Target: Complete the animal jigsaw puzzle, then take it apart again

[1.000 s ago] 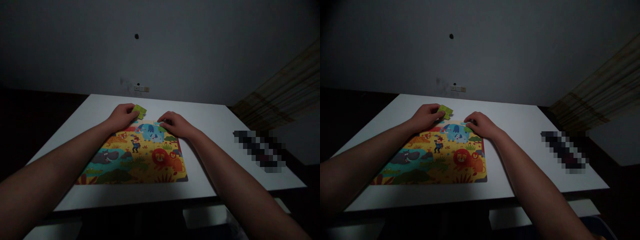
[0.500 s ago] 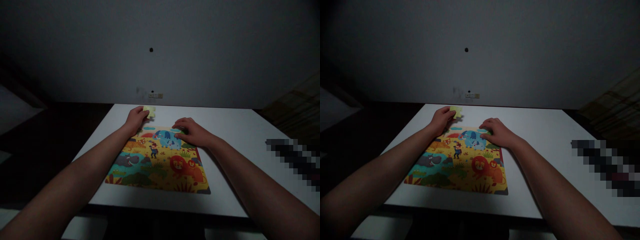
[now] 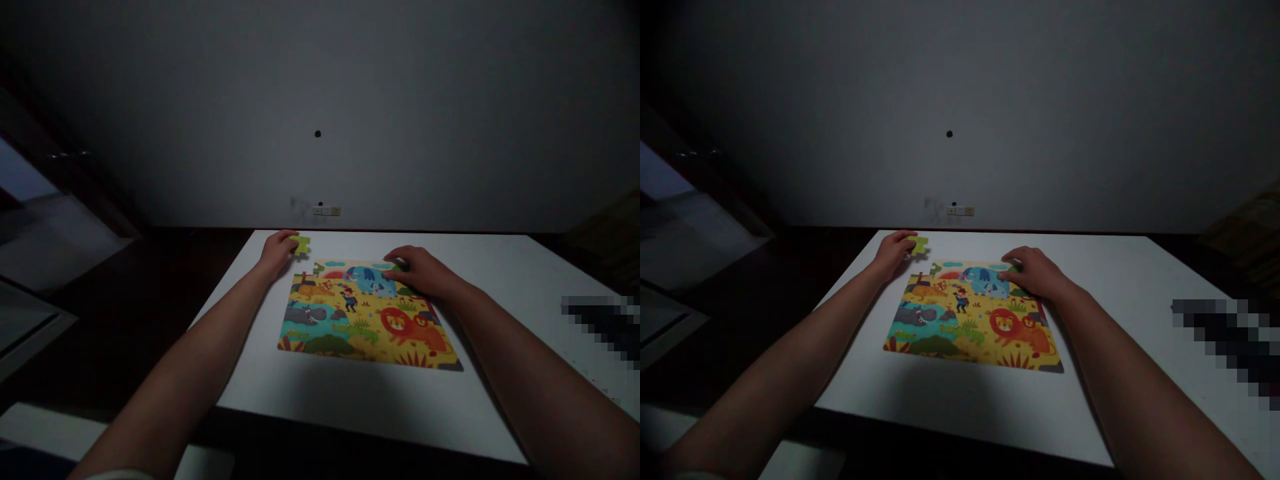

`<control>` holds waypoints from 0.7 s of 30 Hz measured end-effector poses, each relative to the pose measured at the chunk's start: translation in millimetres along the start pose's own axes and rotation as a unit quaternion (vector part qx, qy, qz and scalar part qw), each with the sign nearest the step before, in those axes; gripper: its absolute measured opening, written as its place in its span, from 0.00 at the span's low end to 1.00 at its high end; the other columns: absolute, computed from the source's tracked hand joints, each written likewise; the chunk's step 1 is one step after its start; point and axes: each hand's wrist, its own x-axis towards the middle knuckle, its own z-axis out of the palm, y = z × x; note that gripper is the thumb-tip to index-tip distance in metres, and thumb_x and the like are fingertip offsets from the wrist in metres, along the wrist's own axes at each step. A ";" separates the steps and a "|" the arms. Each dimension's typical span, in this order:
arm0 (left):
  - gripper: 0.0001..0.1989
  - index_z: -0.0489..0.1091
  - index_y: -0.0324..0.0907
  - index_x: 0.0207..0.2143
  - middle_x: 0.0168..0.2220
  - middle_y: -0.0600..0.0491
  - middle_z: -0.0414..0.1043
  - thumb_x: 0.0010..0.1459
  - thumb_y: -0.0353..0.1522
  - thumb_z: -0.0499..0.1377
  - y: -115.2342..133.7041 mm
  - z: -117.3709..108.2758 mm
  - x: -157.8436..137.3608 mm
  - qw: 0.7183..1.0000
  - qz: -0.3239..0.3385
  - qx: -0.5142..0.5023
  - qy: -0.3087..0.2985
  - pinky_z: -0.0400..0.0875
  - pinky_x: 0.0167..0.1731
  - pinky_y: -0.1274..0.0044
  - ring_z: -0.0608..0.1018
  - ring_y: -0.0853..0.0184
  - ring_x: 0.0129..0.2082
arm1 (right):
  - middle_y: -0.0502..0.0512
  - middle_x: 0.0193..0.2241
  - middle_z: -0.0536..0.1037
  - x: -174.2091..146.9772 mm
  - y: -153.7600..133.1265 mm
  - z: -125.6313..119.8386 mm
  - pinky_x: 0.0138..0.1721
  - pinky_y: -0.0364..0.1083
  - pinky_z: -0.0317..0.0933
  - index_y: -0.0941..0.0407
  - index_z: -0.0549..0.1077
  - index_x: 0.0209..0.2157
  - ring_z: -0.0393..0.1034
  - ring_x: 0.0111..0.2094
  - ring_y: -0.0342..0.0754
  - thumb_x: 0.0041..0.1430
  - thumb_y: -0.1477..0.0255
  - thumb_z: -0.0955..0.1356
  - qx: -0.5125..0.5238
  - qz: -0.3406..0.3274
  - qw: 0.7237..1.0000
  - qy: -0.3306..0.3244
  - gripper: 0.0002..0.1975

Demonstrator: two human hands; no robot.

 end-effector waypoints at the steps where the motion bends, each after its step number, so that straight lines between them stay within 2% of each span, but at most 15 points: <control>1: 0.16 0.85 0.41 0.40 0.32 0.50 0.81 0.46 0.32 0.71 -1.8 -4.2 -0.2 1.000 -0.004 0.011 -0.015 0.75 0.37 0.69 0.78 0.61 0.33 | 0.65 0.61 0.88 0.0 2.3 0.7 0.67 0.64 0.76 0.50 0.90 0.57 0.84 0.62 0.69 0.67 0.55 0.80 -0.005 0.025 1.000 0.008 0.22; 4: 0.16 0.86 0.41 0.38 0.33 0.49 0.83 0.45 0.34 0.72 -7.0 -11.3 -0.6 0.998 -0.006 0.034 -0.053 0.73 0.39 0.69 0.79 0.62 0.34 | 0.67 0.61 0.88 -1.2 3.7 2.5 0.64 0.63 0.77 0.52 0.90 0.57 0.85 0.61 0.68 0.68 0.52 0.80 -0.018 0.071 0.997 0.017 0.24; 10: 0.17 0.84 0.42 0.38 0.30 0.52 0.83 0.43 0.36 0.76 -11.5 -16.0 -2.3 0.992 -0.008 0.050 -0.115 0.74 0.38 0.71 0.79 0.63 0.32 | 0.64 0.58 0.89 -2.0 -7.9 0.3 0.62 0.59 0.78 0.50 0.91 0.55 0.85 0.59 0.66 0.66 0.50 0.81 -0.032 0.090 0.995 0.019 0.23; 21: 0.19 0.84 0.44 0.38 0.28 0.53 0.80 0.44 0.42 0.78 -13.5 -23.9 -5.5 0.980 0.036 0.118 -0.153 0.68 0.35 0.72 0.77 0.63 0.30 | 0.67 0.58 0.90 -4.4 -16.4 -4.8 0.59 0.62 0.80 0.51 0.91 0.53 0.86 0.56 0.68 0.67 0.51 0.81 -0.022 0.117 0.992 0.032 0.22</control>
